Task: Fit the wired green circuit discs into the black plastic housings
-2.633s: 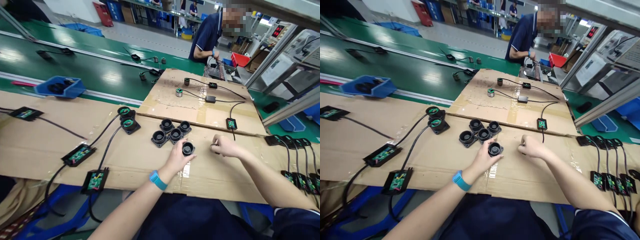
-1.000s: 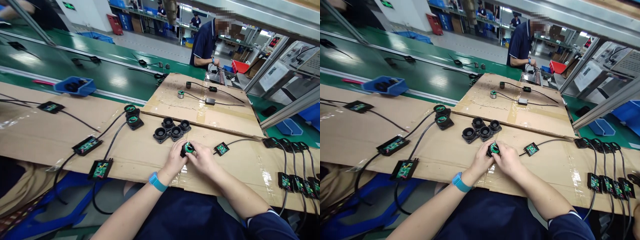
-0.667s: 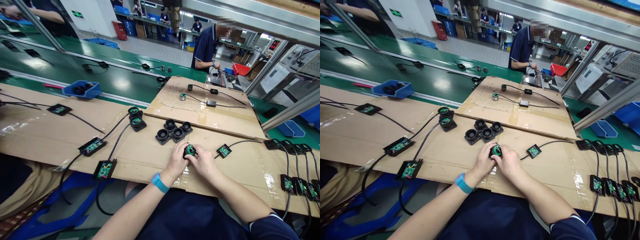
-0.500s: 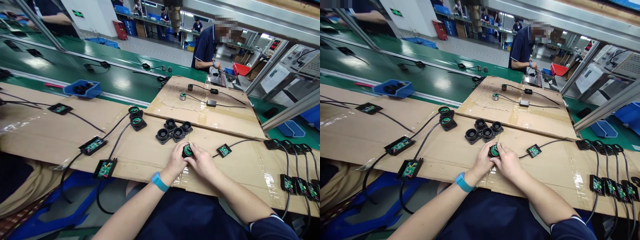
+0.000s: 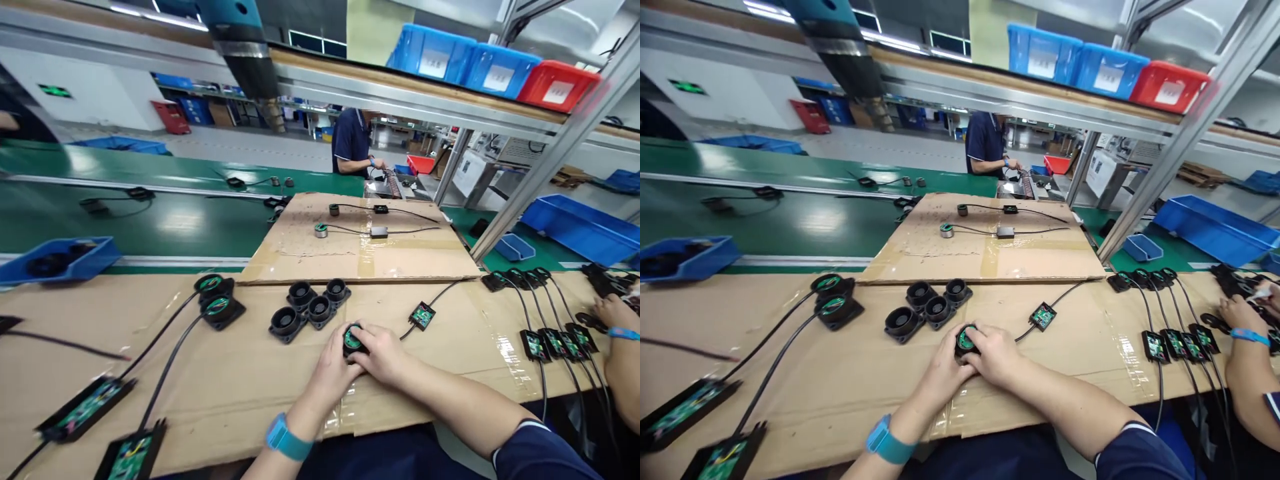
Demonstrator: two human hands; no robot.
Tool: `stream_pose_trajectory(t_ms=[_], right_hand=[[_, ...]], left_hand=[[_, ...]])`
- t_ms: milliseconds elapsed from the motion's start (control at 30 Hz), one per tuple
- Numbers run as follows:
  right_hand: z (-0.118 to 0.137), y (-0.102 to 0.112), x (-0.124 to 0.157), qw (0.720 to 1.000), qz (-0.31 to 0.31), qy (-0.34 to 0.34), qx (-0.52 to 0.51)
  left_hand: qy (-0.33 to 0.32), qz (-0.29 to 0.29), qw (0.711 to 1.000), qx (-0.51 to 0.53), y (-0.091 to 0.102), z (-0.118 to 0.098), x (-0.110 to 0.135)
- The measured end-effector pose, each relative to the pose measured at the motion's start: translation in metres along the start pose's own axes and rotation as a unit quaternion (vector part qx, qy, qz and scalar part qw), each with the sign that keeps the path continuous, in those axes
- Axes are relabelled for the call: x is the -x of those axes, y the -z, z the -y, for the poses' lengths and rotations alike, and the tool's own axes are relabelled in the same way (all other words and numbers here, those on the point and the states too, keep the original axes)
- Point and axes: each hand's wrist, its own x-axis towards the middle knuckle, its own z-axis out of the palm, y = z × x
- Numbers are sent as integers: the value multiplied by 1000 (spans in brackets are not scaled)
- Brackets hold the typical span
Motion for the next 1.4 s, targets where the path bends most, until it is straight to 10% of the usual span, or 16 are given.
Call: stream_pose_trajectory(t_ms=[133,300,467,633,900,1133,1400], right_hand=[[-4,17,-11,999,50,2,9],[-24,40,-1,989,-141,-32,21],[-35,33,8,993,-87,-74,22],[-32,26,11,983,-167,-71,19],[-32,12,-4,992,3,-116,39],[-39,60,20,993,39,-90,61],[-106,118,72,952,127,-178,213]], left_hand=[[42,9,998,34,6,1,0],[5,-54,994,97,11,1,1],[-11,-54,995,80,13,-2,2],[-12,-65,996,67,15,-5,2],[-26,-50,998,40,15,-9,4],[-21,-47,998,34,13,-6,3],[-58,49,995,-71,14,-14,2]])
